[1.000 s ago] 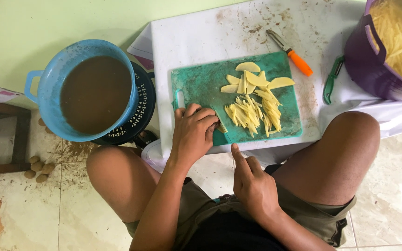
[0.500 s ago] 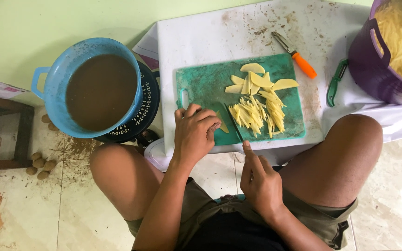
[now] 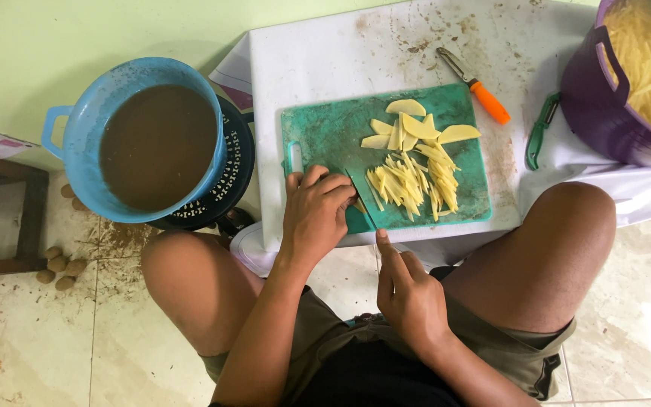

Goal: Cutting peeled potato slices into thin strips using a knife on a cutting board.

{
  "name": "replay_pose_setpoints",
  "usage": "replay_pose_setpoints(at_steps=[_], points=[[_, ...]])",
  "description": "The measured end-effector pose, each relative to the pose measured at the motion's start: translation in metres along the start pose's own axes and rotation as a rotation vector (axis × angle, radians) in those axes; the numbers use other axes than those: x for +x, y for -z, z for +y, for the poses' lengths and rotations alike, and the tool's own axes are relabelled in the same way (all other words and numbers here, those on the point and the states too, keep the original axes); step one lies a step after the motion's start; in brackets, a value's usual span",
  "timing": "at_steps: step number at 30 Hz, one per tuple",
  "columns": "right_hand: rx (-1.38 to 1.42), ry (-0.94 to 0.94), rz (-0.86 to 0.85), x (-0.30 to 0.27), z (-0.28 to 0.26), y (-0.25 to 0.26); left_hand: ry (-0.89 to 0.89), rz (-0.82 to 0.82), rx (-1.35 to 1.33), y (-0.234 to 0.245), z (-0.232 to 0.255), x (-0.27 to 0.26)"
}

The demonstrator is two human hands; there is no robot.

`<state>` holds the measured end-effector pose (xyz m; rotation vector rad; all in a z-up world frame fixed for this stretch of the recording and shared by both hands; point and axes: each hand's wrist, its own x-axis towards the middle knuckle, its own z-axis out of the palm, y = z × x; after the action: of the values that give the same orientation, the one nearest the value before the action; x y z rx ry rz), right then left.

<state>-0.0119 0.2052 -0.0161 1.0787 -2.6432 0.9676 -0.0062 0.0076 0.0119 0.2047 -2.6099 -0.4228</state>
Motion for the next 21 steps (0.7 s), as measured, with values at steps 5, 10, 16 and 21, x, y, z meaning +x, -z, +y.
replay_pose_setpoints(at_steps=[5, 10, 16, 21], points=[[-0.045, 0.047, 0.001, 0.004, 0.003, -0.005, 0.008, -0.003, -0.004, -0.002, -0.002, -0.001], [0.007, 0.028, 0.013, 0.008, 0.006, -0.006, 0.000, 0.000, 0.004, 0.001, -0.002, 0.000], [0.033, -0.026, 0.088, 0.003, 0.005, 0.001, -0.019, -0.001, 0.009, 0.002, -0.003, -0.006], [0.091, -0.012, 0.053, 0.004, -0.005, 0.006, -0.013, -0.016, 0.031, -0.001, -0.003, -0.008]])
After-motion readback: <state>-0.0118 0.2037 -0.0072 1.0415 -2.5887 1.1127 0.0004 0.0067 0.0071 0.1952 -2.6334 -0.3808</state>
